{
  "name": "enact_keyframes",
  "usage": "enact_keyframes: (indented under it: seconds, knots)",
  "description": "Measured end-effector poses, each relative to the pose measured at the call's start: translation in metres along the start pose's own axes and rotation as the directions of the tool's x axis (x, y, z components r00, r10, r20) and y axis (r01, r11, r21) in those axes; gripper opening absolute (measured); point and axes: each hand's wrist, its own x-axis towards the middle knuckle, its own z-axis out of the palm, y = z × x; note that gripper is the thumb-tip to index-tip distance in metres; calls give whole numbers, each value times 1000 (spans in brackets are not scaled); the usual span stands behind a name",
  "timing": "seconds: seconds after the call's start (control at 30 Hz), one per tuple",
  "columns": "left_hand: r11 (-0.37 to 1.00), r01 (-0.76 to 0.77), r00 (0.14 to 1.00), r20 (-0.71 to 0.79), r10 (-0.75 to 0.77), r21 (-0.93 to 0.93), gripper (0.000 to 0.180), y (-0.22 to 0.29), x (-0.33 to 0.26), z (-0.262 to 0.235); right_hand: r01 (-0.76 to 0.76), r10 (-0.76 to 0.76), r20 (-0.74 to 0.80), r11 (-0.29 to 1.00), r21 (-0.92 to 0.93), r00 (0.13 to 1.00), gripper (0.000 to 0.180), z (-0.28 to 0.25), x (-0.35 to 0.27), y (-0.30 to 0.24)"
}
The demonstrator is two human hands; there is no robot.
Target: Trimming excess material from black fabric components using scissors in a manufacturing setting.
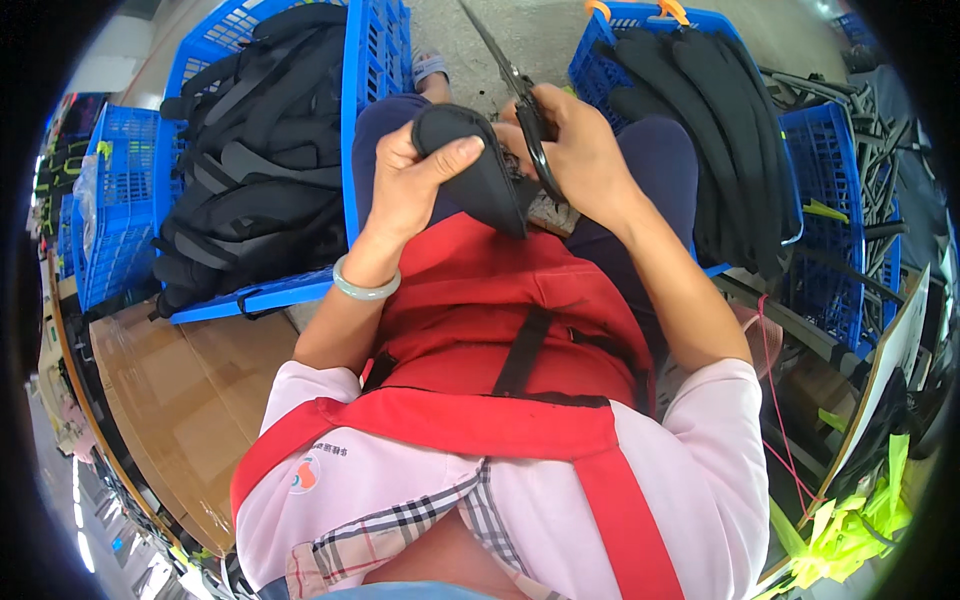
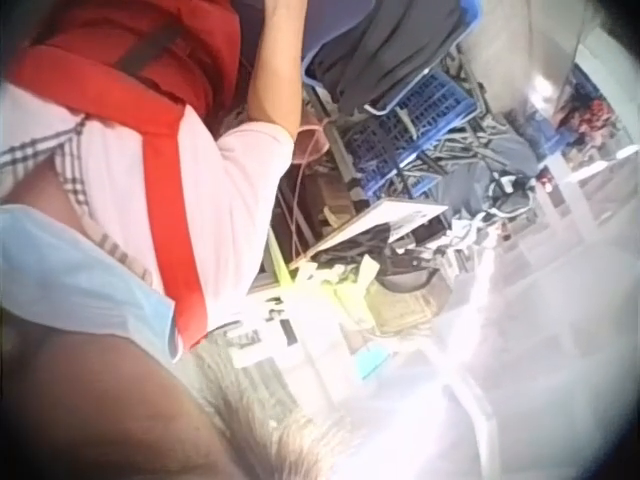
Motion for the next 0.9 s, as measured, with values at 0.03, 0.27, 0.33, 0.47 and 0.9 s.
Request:
enact_keyframes:
  seconds: [0.03, 0.27, 0.33, 0.47, 0.9]
  knots:
    - [998, -16, 1000, -17, 15, -62, 16, 3, 2, -4, -65, 67, 17, 993, -102, 998, 27, -5, -3, -1]
    - [933, 53, 993, -80, -88, -357, 12, 11, 10, -8, -79, 96, -5, 783, -617, 995, 56, -28, -43, -5]
    - [914, 69, 989, -94, -115, -400, 13, 9, 10, -7, -82, 117, 6, 724, -685, 993, 67, -23, -49, -4]
    - [902, 90, 989, -70, -132, -422, 16, 6, 12, -1, 84, -135, -5, 647, -758, 991, 72, -22, -46, 15]
    - [943, 62, 996, -44, -81, -328, 19, 8, 6, 8, -3, -60, -50, 611, -791, 997, 52, -28, -36, 10]
